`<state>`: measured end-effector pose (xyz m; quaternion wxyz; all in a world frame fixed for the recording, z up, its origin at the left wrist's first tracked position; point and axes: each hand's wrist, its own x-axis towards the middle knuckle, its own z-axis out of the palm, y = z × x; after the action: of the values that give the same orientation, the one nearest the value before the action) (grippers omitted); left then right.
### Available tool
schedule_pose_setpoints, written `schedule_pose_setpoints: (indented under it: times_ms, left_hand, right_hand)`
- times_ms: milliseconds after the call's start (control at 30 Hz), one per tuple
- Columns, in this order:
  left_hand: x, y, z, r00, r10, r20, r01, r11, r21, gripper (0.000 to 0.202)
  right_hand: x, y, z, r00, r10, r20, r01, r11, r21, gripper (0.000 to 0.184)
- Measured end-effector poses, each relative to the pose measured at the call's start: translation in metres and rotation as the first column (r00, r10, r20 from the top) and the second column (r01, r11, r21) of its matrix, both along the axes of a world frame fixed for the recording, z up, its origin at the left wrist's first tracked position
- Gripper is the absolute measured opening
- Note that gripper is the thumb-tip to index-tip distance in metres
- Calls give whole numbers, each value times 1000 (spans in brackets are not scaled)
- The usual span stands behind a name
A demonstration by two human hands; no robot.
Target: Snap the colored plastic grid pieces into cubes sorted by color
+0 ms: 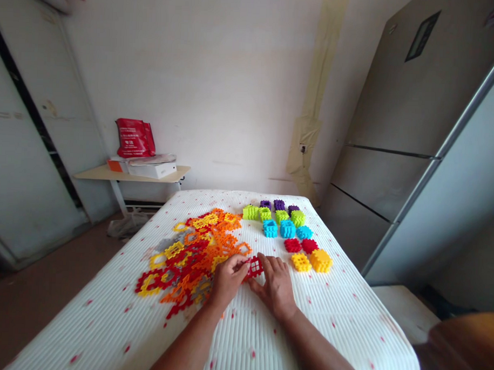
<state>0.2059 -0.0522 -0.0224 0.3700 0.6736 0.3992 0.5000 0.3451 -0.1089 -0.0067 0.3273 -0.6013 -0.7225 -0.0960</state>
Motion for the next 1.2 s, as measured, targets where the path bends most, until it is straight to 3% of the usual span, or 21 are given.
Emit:
schedule_pose_setpoints:
  times_ms: [100, 200, 300, 367, 467, 600, 800, 967, 1100, 1200]
  left_hand:
    - [0, -1, 0, 1000, 11, 6, -11, 1000, 27, 20]
    - [-2, -4, 5, 997, 71, -35, -68, 994, 89, 27]
    - [-4, -7, 9, 984, 124, -125, -97, 975, 197, 24]
    - [-5, -8, 11, 974, 144, -176, -94, 960, 264, 22]
    - [-4, -8, 11, 964, 169, -203, -96, 940, 327, 20]
    - [-5, -7, 10, 960, 179, -215, -93, 928, 361, 20]
    - [-4, -7, 9, 964, 176, -199, -80, 907, 414, 19]
    - [-10, -17, 20, 956, 223, -192, -102, 864, 492, 18]
    - [-41, -23, 29, 931, 318, -178, -148, 776, 613, 18]
    - [-84, -19, 24, 883, 448, -138, -252, 702, 666, 16]
  right_hand:
    - [5, 3, 2, 1000, 0, 26, 0, 1000, 20, 44]
    - [30, 11, 12, 987, -159, 33, 157, 985, 66, 40]
    - [64, 21, 30, 896, -439, 65, 440, 898, 1, 35]
    - [83, 28, 39, 839, -530, 127, 543, 833, -109, 31]
    - [97, 38, 44, 811, -544, 217, 584, 777, -233, 31]
    - [98, 47, 39, 804, -539, 250, 593, 756, -276, 34]
    - [94, 51, 33, 807, -523, 273, 587, 760, -278, 36]
    - [96, 50, 30, 817, -497, 292, 570, 775, -274, 35]
    - [97, 47, 25, 840, -468, 274, 520, 839, -161, 32]
    - [89, 42, 22, 898, -345, 272, 358, 934, 3, 28]
